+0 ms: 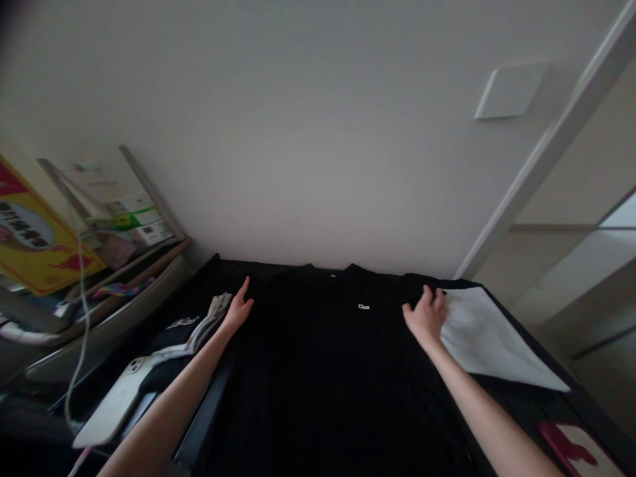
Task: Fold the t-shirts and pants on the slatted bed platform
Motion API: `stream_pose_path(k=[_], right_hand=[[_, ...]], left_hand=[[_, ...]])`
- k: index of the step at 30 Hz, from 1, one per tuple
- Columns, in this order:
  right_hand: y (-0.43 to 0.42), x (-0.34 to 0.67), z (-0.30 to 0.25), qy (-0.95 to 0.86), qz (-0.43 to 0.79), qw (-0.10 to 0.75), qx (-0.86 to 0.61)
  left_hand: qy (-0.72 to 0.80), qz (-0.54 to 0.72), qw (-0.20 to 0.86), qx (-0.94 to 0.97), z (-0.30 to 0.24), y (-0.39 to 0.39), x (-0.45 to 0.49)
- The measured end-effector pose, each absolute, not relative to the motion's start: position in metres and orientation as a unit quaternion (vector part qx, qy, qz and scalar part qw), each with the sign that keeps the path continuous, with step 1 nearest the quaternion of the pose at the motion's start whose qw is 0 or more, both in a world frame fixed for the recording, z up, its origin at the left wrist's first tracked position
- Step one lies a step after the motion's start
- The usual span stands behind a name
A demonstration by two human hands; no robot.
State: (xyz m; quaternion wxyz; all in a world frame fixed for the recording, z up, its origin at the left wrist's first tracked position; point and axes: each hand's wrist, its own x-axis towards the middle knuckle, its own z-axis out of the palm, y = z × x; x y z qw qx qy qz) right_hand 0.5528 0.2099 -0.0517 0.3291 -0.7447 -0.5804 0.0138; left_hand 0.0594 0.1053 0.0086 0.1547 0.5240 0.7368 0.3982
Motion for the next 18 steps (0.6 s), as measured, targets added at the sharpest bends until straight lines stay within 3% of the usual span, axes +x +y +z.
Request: stream_pose_path(k=[6, 10, 15, 18], right_hand=[[0.13, 0.466, -0.097, -0.811, 0.028, 0.207, -0.547], [0.107, 0.443, -0.11, -0.822, 0.054, 0.16, -0.545], [0.11, 0.445, -0.107, -0.822, 0.057, 0.14, -0.55], [0.11, 0.446, -0.109, -0.823, 0.057, 0.155, -0.544]], left_hand=[[0.679, 0.461, 0.174, 0.544, 0.013, 0.13, 0.111], [0.55, 0.511, 0.243, 0.615, 0.012, 0.149, 0.182], [0.481, 0.323, 0.363, 0.73, -0.019, 0.143, 0.247], [0.559, 0.236, 0.309, 0.732, -0.036, 0.113, 0.256]])
